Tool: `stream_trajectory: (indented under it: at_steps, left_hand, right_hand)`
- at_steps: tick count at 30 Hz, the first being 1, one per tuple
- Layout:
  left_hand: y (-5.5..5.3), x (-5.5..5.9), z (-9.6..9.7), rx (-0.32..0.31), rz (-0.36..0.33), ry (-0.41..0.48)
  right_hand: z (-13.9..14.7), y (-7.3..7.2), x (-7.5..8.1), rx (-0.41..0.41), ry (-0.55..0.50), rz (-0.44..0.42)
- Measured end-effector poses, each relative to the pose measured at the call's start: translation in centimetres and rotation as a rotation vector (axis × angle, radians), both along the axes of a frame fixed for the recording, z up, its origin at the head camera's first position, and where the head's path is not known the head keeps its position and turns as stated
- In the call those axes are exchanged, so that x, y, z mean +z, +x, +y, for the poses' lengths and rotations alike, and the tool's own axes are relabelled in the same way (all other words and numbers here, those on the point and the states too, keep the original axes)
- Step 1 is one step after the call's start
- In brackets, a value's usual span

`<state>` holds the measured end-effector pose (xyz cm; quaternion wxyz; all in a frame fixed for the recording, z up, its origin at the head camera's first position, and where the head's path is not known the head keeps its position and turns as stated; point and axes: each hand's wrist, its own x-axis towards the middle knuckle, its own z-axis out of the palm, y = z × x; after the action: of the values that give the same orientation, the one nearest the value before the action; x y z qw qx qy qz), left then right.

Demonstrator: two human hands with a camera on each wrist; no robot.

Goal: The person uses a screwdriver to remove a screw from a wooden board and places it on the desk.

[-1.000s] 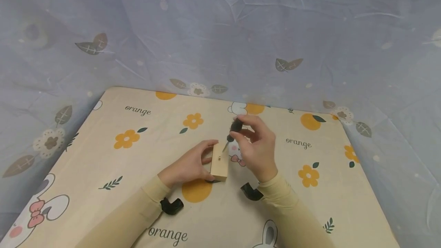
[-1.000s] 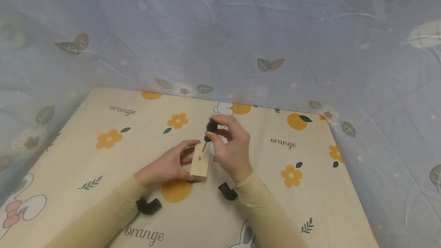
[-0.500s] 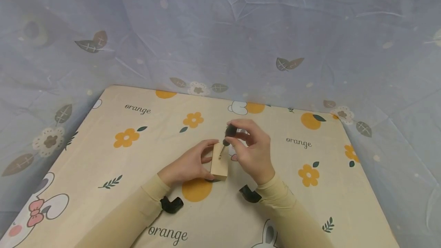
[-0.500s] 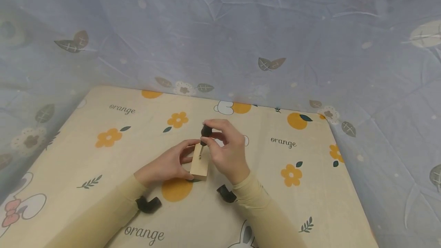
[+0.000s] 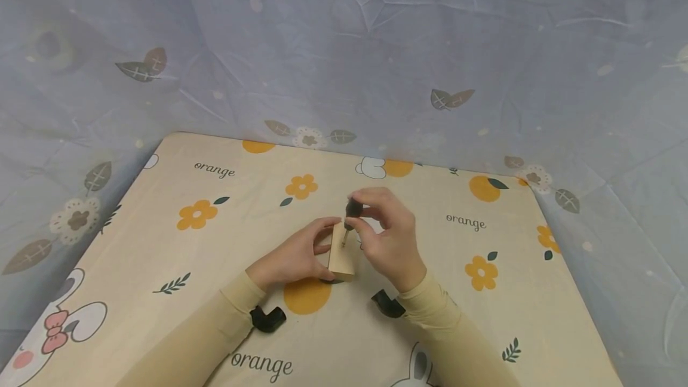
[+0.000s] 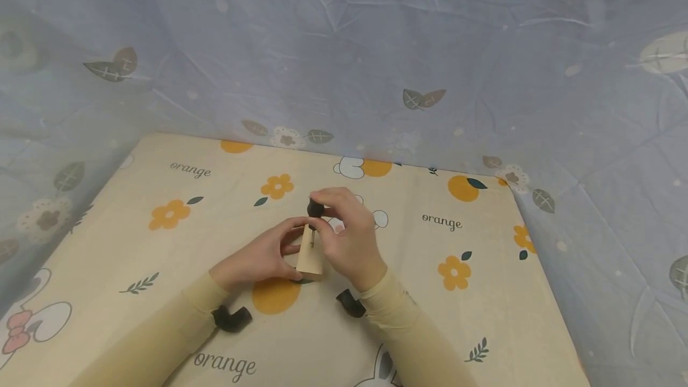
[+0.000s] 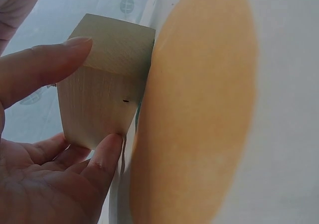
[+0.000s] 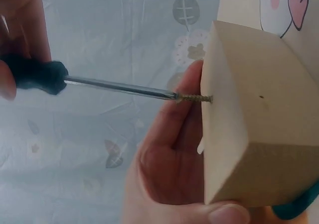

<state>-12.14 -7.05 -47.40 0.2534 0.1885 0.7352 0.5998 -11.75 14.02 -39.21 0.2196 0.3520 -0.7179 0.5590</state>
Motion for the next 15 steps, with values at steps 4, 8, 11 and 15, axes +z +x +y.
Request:
stream_trajectory:
  at_steps: [4, 8, 11, 15]
  left_hand:
    - [-0.12, -0.15, -0.06, -0.012, 0.014, 0.011]
    - [-0.15, -0.22, -0.08, -0.021, 0.017, 0.026]
    - [-0.10, -0.19, -0.04, -0.017, 0.006, 0.030]
    - [-0.07, -0.15, -0.01, -0.006, -0.003, 0.021]
  right_hand:
    - [0.11, -0.23, -0.01, 0.083, 0.030, -0.058]
    - [0.29, -0.56, -0.06, 0.126, 0.039, -0.107]
    - [0.35, -0.67, -0.11, 0.118, 0.038, -0.129]
    - [0.17, -0.43, -0.34, 0.064, 0.071, -0.165]
